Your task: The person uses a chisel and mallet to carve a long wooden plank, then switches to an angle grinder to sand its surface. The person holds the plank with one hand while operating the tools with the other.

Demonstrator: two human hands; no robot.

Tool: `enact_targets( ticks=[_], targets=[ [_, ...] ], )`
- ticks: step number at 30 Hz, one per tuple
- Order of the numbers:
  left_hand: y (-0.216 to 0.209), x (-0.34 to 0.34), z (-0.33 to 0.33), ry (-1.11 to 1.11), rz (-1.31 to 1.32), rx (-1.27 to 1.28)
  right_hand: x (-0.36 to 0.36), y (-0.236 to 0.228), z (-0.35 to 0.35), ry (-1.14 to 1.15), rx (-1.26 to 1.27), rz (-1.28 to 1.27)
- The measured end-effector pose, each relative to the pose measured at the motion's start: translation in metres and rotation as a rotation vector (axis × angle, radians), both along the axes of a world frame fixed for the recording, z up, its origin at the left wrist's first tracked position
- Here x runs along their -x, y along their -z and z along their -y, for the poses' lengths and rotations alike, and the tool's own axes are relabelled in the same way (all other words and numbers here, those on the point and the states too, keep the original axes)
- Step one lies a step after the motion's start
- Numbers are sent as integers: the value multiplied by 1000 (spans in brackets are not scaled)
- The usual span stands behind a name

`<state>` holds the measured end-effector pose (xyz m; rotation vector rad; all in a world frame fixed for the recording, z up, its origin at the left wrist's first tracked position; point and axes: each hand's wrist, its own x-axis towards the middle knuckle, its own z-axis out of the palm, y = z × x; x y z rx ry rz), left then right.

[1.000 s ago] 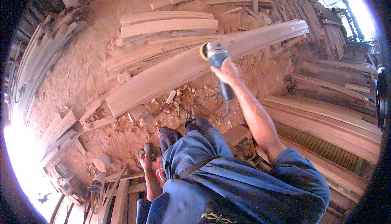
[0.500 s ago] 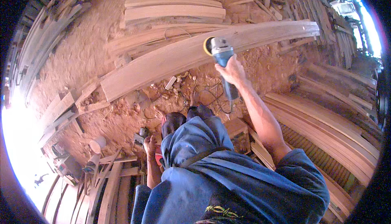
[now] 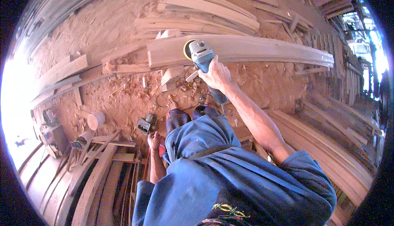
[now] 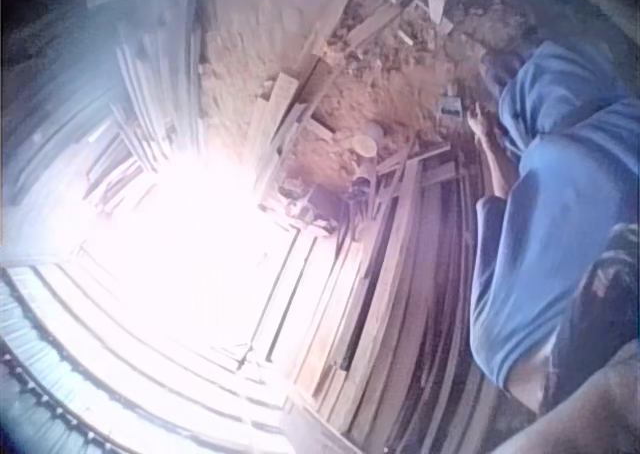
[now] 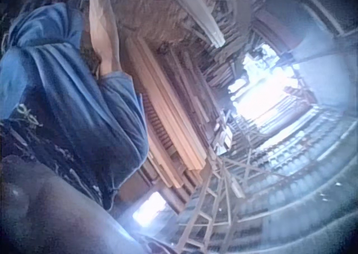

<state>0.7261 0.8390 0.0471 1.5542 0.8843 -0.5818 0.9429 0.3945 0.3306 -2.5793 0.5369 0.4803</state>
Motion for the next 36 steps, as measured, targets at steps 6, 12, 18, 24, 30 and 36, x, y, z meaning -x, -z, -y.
enact_targets(
  ticks=[6, 12, 18, 24, 30, 36],
  targets=[
    [8, 30, -63, -81, -4, 57, -30, 4, -78, -110, -23, 30],
    [14, 39, -68, -182, 1, 153, -46, 5, -125, -219, -24, 77],
    [7, 10, -34, 1, -3, 35, -34, 2, -75, -132, -36, 84],
    [5, -37, 33, 28, 68, 6, 15, -2, 63, 4, -58, 121],
    [-29, -44, 165, 436, 150, -196, 87, 12, 230, 192, 76, 89],
    [-39, -15, 260, 338, 63, 11, 141, 32, 383, 382, 126, 72]
  ],
)
